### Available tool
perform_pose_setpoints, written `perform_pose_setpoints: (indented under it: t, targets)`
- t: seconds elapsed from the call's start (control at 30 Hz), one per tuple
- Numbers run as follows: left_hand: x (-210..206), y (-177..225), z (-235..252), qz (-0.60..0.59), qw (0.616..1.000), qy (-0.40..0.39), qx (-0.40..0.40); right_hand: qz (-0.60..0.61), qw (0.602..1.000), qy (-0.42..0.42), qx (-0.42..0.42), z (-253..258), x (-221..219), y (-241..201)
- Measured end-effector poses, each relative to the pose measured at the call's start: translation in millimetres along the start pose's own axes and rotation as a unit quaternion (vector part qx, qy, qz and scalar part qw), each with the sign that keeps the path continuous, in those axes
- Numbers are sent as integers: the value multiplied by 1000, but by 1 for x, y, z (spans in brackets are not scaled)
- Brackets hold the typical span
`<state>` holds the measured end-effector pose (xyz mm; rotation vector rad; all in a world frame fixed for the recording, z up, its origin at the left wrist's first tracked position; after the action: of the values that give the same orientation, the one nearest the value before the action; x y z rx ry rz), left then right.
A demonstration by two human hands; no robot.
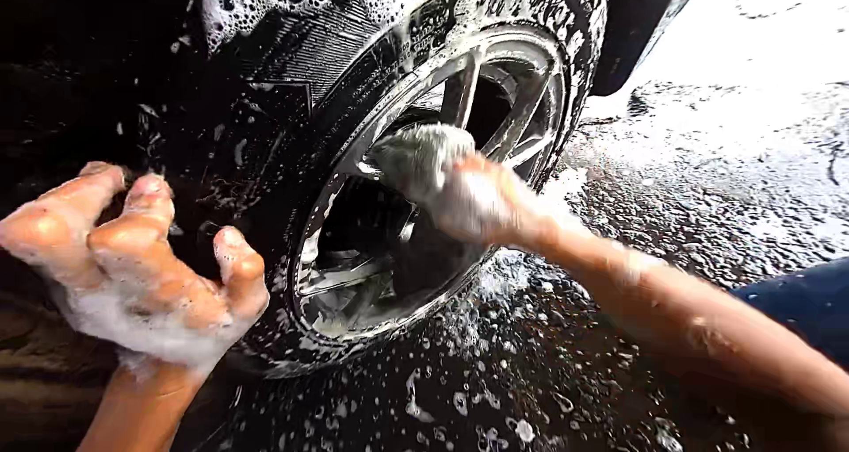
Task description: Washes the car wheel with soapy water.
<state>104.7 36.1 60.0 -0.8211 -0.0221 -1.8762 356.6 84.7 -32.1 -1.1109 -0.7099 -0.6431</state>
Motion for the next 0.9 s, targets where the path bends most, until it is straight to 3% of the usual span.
perform_pose_setpoints:
  t: [0.07, 0.13, 0.2, 0.33, 0.4, 0.47, 0.53, 0.63, 0.7, 0.73, 0.8, 0.83, 0.87, 0.9]
  targets:
    - [0, 3, 1, 5, 1000, 7, 8, 0, 998, -14, -60, 9, 7, -1]
    - [1, 6, 4, 14, 1000, 21, 4, 7, 996, 88, -6, -9, -1, -29]
    - [3, 12, 5, 18, 1000, 17, 6, 65, 988, 136, 27, -32, -10, -46]
    - [4, 16, 7, 18, 1000, 18, 3, 160, 969, 170, -82, -23, 8, -56]
    - [4, 15, 8, 18, 1000, 22, 0, 134, 975, 172, -44, -21, -15, -92]
    - [5, 14, 9, 6, 1000, 28, -3, 161, 984, 79, 5, -38, -56, -117]
    - [6, 13, 8, 2, 999, 38, -10, 231, 970, -77, -5, -57, -84, -106]
    - [20, 32, -10, -26, 994, 108, -23, 305, 948, -83, 27, -83, -70, -66]
    - [13, 82, -41, -194, 979, 51, 47, 354, 927, -64, 110, -110, -49, -48]
    - [-4, 113, -60, -332, 937, -32, 100, 370, 918, -58, 133, -124, -42, -38]
    - [-47, 171, -106, -592, 747, -190, 235, 403, 911, -31, 82, -146, -44, -12]
    - [-64, 189, -122, -634, 668, -232, 312, 445, 895, -26, 16, -151, -54, 8]
    - [-76, 199, -132, -622, 636, -261, 375, 501, 864, -17, -48, -156, -67, 30]
    - [-83, 202, -134, -585, 633, -294, 413, 553, 826, -5, -107, -160, -81, 54]
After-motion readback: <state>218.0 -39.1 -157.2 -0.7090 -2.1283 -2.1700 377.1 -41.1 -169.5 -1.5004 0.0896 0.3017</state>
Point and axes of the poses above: each hand's wrist, its own z-axis towards the middle knuckle, its own x-axis out of the back of the hand, y = z × x, the point moved 8 cm from there along z, towards the middle knuckle, and after that the axes turned 3 degrees about -y, right-handed, at the moved point
